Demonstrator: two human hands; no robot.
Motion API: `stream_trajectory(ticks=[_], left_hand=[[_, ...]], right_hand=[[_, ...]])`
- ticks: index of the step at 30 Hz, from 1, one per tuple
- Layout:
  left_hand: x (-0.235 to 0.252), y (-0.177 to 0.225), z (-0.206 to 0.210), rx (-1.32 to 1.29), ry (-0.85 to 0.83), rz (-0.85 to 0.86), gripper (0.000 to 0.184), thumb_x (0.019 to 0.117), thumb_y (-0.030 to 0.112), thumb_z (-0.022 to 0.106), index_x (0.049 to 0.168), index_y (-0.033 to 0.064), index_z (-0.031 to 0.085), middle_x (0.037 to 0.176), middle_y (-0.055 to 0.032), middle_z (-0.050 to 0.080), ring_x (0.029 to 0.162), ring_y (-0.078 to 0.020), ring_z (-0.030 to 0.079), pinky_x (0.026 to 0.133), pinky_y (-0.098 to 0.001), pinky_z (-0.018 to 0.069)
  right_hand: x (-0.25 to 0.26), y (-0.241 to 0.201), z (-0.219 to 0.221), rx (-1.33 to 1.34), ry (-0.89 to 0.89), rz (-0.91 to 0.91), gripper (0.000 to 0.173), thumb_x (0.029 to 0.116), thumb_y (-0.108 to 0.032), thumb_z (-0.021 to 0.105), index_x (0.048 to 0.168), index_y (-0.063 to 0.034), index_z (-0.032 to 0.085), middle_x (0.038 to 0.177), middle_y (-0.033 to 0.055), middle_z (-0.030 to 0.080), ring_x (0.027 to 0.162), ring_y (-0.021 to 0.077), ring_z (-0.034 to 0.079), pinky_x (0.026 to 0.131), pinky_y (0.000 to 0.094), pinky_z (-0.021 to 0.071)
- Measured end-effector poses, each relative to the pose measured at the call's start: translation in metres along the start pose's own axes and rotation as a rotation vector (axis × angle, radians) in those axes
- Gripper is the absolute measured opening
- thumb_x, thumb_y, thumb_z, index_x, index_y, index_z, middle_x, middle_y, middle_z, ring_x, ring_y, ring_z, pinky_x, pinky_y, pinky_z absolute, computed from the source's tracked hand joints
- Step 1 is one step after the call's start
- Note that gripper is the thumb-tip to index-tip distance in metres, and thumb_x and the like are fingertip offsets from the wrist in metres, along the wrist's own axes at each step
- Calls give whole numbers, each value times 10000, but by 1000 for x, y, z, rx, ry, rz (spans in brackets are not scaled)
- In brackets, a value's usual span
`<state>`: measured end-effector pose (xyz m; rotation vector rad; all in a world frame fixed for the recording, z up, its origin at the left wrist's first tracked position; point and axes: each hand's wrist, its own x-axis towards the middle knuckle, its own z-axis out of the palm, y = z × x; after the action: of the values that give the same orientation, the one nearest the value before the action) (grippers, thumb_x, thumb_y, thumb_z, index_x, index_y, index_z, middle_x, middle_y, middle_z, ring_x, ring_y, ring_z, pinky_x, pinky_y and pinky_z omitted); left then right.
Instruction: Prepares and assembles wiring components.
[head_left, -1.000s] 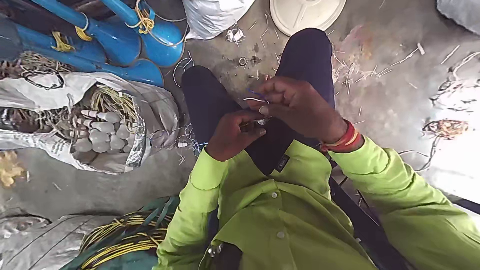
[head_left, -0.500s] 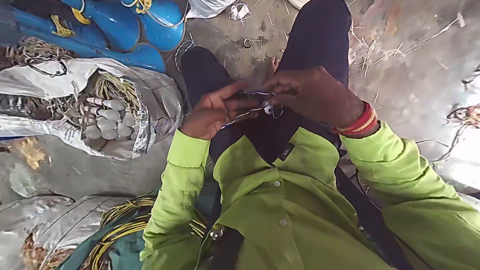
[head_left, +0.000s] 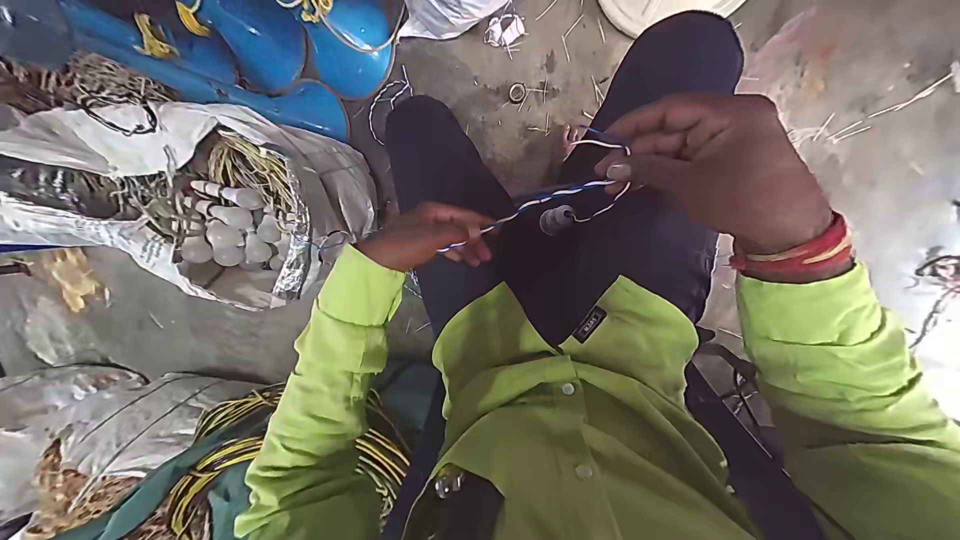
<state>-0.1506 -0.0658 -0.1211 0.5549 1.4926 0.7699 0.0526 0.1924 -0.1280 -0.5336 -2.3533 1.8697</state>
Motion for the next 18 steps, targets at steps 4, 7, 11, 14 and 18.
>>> stream_trajectory(ticks=[4, 7, 11, 14, 18], left_hand=[[1, -11, 9, -18, 111, 219, 267, 1037, 112, 544, 1217, 11, 712, 838, 7, 720, 621, -26, 581, 552, -178, 482], [3, -2, 23, 91, 237, 275, 267, 1043, 118, 545, 1232, 32, 712, 836, 23, 723, 607, -2, 553, 546, -164, 451], [7, 10, 42, 261, 320, 359, 249, 1025, 90, 564, 1211, 25, 716, 926, -18, 740, 727, -6, 647, 668, -186, 550], [13, 13, 52, 246, 330, 405, 241, 1004, 79, 587, 1193, 17, 721, 1010, -48, 748, 835, -33, 694, 770, -222, 596], [15, 19, 63, 246, 360, 426, 191, 966, 134, 686, 1126, 48, 745, 1051, -33, 748, 927, -50, 713, 847, -253, 615]], right_hand=[[1, 2, -5, -53, 100, -31, 252, 963, -141, 703, 1202, -67, 678, 998, -15, 757, 832, 21, 706, 756, 194, 598], [-11, -6, 8, -136, 108, -141, 230, 961, -142, 708, 1167, -41, 707, 1048, 27, 753, 919, 50, 718, 829, 216, 608], [-27, -20, 26, -66, 15, -218, 149, 927, -70, 729, 1074, -53, 750, 896, 21, 729, 694, 30, 648, 622, 178, 556], [-9, -16, 34, -73, -29, -175, 177, 922, -174, 755, 1070, -78, 757, 1064, 26, 723, 862, 47, 685, 753, 212, 601], [-1, -23, 42, -71, 1, -159, 169, 896, -145, 786, 1033, -55, 746, 949, 16, 737, 775, 28, 696, 692, 194, 610]])
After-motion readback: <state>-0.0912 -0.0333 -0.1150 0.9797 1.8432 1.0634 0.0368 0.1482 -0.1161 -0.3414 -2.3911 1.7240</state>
